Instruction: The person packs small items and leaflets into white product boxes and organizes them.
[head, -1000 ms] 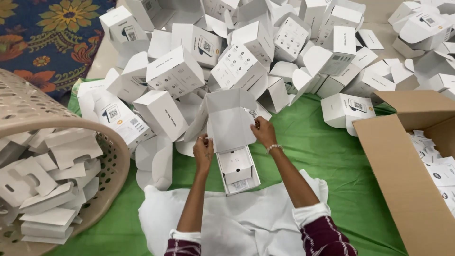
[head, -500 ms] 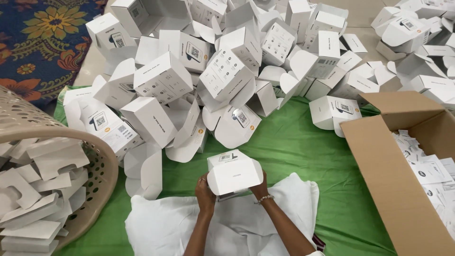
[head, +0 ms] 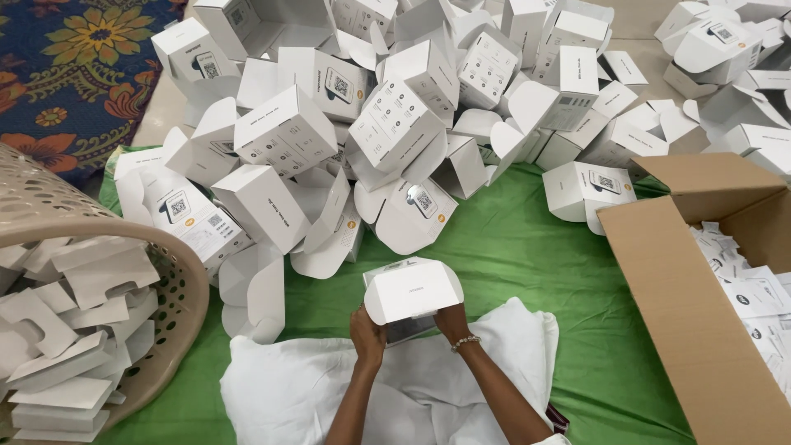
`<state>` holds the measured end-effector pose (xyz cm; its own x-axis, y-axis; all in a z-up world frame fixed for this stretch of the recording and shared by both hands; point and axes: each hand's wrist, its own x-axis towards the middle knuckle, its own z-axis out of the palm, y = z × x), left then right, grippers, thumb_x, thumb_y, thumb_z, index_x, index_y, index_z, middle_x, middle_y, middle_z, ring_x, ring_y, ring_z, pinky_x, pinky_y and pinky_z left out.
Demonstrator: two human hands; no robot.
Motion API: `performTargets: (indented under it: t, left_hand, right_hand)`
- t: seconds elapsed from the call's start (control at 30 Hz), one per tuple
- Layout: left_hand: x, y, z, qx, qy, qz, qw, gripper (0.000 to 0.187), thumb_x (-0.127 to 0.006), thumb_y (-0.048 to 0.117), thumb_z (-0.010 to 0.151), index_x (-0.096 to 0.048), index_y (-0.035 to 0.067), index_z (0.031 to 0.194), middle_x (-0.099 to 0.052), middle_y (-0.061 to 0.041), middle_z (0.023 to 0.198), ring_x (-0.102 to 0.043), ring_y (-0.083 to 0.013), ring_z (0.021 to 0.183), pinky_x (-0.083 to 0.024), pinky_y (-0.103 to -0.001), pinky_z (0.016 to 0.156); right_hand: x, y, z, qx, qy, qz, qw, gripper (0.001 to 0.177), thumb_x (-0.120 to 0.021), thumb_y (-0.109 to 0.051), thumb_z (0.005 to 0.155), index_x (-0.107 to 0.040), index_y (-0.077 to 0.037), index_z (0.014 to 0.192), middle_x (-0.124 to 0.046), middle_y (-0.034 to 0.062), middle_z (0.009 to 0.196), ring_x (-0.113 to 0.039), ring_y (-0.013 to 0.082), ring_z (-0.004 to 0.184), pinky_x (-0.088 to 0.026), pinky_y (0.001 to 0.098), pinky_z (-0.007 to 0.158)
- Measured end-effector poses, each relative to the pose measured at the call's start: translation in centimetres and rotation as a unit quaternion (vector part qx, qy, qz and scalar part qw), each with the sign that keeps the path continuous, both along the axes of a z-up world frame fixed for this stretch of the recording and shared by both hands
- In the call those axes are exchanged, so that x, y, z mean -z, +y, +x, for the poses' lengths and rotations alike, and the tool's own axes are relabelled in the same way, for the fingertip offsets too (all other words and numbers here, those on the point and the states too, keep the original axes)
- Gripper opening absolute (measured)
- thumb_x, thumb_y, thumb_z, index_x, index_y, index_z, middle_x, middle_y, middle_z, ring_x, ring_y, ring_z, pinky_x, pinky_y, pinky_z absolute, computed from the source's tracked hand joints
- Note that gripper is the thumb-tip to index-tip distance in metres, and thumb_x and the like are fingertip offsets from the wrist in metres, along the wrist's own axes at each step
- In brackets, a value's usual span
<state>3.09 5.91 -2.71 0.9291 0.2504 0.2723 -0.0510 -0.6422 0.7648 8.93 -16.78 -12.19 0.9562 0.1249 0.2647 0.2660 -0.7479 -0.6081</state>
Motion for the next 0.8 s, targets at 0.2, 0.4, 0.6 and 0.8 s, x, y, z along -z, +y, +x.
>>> performTargets:
  t: [0.2, 0.4, 0.6, 0.8]
  left_hand:
    - [-0.3, -1.2, -0.4, -0.034, 0.101, -0.135, 0.985, 0.025, -0.069, -0.004, 0.079, -0.061, -0.006, 0.102, -0.065, -0.021, 0.087, -0.066, -0.0384, 0.072, -0.05, -0.05, 0.063]
    - [-1.2, -1.0, -1.5, 0.02, -0.097, 0.022, 0.995, 0.102, -0.08, 0.001, 0.065, -0.028, -0.004, 0.153, -0.067, -0.03, 0.095, -0.068, -0.0448, 0.078, -0.055, -0.047, 0.061]
    - [1.2, 0.3, -1.6, 0.077, 0.179, -0.04, 0.98, 0.1, -0.059, 0.018, 0.093, 0.013, 0.016, 0.163, -0.075, -0.023, 0.09, -0.075, -0.0376, 0.073, -0.059, -0.049, 0.065]
    - [13.5, 2.3, 6.0, 0.129, 0.121, -0.682, 0.709, 0.079, -0.047, 0.033, 0.109, -0.005, 0.014, 0.172, -0.057, -0.017, 0.151, -0.063, -0.0255, 0.127, -0.054, -0.035, 0.103]
  right_hand:
    - [-2.7, 0.1, 0.8, -0.024, 0.09, 0.018, 0.995, 0.039, -0.058, 0.012, 0.08, -0.067, 0.002, 0.117, -0.072, 0.0211, 0.114, -0.065, 0.0399, 0.11, -0.053, 0.0479, 0.094]
    - [-1.9, 0.0, -1.3, -0.08, 0.0, 0.086, 0.993, 0.046, -0.069, -0.005, 0.084, -0.059, 0.002, 0.128, -0.064, 0.0234, 0.125, -0.06, 0.0396, 0.118, -0.05, 0.0453, 0.098]
    - [-1.4, -0.3, -2.3, -0.104, 0.019, 0.173, 0.979, 0.056, -0.074, -0.018, 0.087, -0.052, -0.001, 0.136, -0.062, 0.023, 0.13, -0.06, 0.0366, 0.121, -0.05, 0.0422, 0.1]
    - [0.4, -0.5, 0.0, -0.041, 0.104, 0.17, 0.979, 0.036, -0.066, -0.018, 0.095, -0.061, -0.003, 0.127, -0.072, 0.0174, 0.12, -0.071, 0.0307, 0.112, -0.057, 0.0388, 0.094]
